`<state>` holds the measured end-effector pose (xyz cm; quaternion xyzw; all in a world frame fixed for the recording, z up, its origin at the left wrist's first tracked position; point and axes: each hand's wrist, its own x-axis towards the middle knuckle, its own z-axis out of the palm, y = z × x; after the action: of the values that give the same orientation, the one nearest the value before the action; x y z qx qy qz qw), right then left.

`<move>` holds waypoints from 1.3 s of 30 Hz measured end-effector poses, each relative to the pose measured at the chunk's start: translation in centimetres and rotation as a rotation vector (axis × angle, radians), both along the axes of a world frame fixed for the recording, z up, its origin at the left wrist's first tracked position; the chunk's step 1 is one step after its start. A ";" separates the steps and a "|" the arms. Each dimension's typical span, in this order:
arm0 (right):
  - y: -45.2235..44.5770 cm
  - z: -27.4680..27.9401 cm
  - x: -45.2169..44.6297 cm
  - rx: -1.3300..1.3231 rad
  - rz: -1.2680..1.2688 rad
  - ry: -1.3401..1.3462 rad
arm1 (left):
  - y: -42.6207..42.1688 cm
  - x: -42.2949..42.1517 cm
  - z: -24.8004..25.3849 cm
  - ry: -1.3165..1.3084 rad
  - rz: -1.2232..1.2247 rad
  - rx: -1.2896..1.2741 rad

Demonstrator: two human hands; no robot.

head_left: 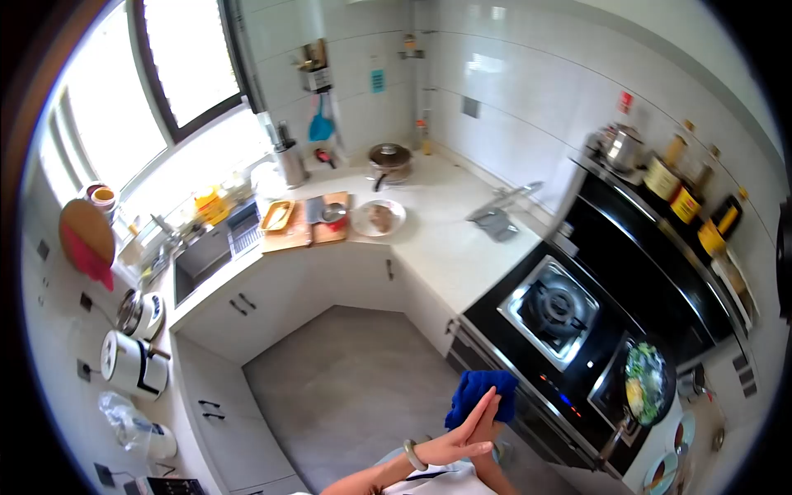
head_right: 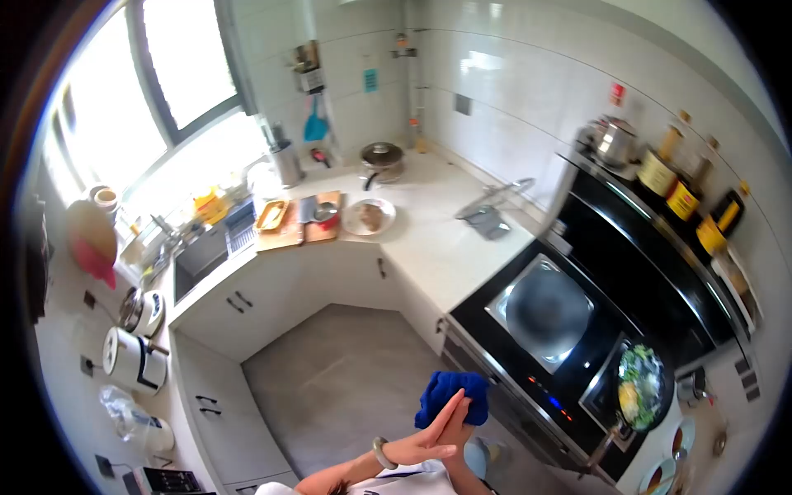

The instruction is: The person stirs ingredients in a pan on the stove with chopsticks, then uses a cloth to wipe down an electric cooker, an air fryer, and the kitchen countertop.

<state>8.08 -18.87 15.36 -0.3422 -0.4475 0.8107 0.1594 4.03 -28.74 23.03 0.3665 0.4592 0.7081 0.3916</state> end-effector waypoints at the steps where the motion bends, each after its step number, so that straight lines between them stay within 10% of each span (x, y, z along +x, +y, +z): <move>1: -1.5 0.2 -1.7 0.011 0.047 0.008 | -1.5 -0.9 0.0 0.061 0.080 -0.035; 11: -12.6 4.0 -20.7 0.725 0.492 0.357 | -18.1 -9.7 -0.2 0.113 0.606 -0.234; 15: -16.5 0.4 -30.1 0.566 0.739 -0.037 | -25.9 -14.2 -1.6 0.038 0.847 -0.426; 25: -41.3 -3.1 -53.2 0.376 1.100 0.057 | -44.1 -24.0 -1.5 -0.185 1.460 -0.484; 33: -55.8 1.9 -63.4 0.404 0.890 0.235 | -57.7 -26.6 -7.6 -0.570 1.610 -0.432; 39: -61.5 0.3 -68.0 0.606 0.600 0.500 | -72.6 -37.0 -10.6 -0.399 1.471 -0.569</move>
<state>-59.91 -80.33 15.70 0.0686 -0.6900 0.7115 0.1141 -32.98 -101.31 12.47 -0.2757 0.6663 0.6925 -0.0214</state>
